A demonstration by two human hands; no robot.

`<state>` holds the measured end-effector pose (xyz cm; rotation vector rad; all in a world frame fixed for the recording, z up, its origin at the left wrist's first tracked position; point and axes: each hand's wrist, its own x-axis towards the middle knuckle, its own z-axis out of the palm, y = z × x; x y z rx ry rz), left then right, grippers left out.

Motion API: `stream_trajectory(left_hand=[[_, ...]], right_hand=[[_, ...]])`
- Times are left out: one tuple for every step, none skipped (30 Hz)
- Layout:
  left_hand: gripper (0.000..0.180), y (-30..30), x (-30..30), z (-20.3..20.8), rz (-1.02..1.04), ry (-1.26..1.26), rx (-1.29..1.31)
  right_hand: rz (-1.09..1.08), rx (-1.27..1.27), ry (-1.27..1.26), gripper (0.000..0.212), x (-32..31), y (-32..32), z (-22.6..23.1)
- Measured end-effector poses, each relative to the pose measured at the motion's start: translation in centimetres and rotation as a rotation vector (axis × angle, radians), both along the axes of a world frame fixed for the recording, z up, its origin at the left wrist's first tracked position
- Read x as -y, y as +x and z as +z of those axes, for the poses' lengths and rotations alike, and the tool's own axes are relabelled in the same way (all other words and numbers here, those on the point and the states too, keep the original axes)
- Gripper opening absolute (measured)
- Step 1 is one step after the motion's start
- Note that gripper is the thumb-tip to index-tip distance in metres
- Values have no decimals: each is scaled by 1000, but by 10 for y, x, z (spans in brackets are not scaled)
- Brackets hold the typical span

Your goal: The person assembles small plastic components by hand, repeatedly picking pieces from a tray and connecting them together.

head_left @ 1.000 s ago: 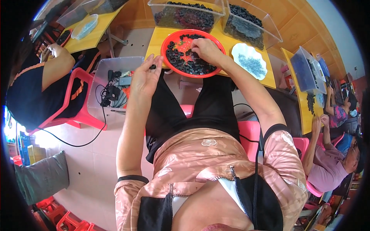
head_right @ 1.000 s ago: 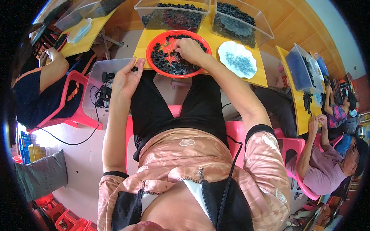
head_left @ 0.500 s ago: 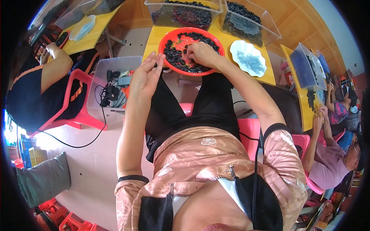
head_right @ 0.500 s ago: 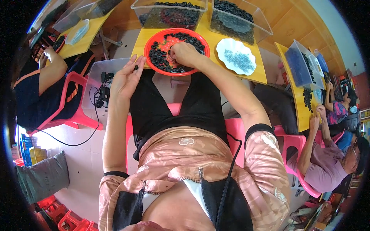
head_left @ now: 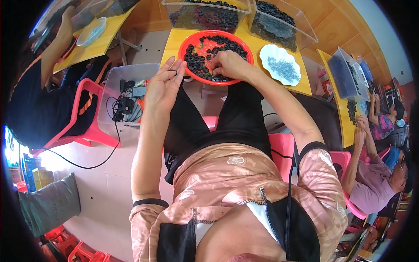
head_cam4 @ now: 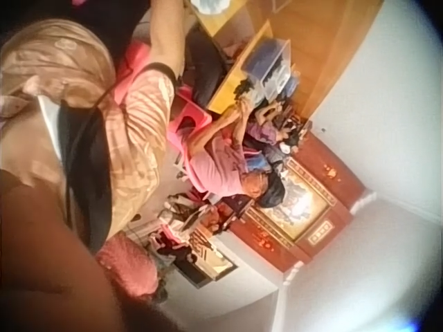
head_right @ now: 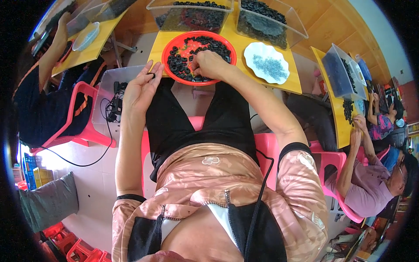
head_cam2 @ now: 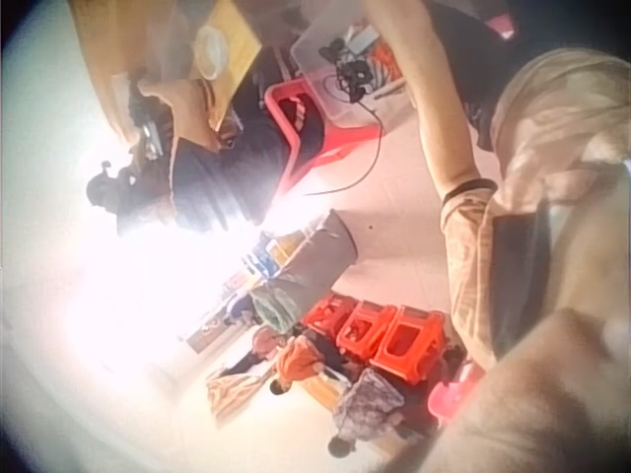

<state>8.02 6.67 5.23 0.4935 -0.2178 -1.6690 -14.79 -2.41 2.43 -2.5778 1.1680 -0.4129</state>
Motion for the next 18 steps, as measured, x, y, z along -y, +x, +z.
stream_trajectory(left_hand=[[46,0,-1,0,0,0,2],[45,-1,-1,1,-47,-47,-20],[44,-1,-2,2,-94,-94,-42],[44,-4,-4,6,-96,-96,-40],[41,-7,-7,12,-140,-140,1],[39,-10,-9,15,-184,-184,43],[39,-10,-10,16,-181,-188,44],[35,-11,-11,16,-201,-214,76],[32,-11,-12,17,-221,-239,108],[32,-13,-12,18,-221,-243,106],[33,-13,-13,19,-215,-268,195],[34,-14,-14,20,-209,-292,283],[34,-15,-15,21,-210,-297,284],[34,-15,-17,20,-202,-287,337],[34,-15,-18,20,-195,-277,390],[34,-16,-22,22,-192,-279,392],[32,-19,-24,24,-190,-290,420],[30,-21,-26,27,-188,-300,447]], right_hand=[[0,2,0,13,-1,4,2],[-23,-27,1,13,-2,7,3],[-45,-57,2,13,-4,9,6],[-47,-55,0,13,-5,9,6],[-23,-50,-41,13,-6,9,7],[0,-45,-82,13,-7,8,8],[3,-44,-86,13,-8,8,10],[-6,57,-53,14,-8,7,12],[-14,159,-19,16,-9,6,13],[-39,204,0,10,-14,3,18],[-36,204,-3,10,-22,3,25],[-86,369,91,8,-30,3,32],[-139,537,183,7,-39,2,41],[-143,657,318,8,-48,3,48],[-140,658,317,8,-59,6,56],[-137,804,374,8,-72,9,68],[-141,955,432,8,-82,9,76],[-142,946,410,8,-89,6,80]])
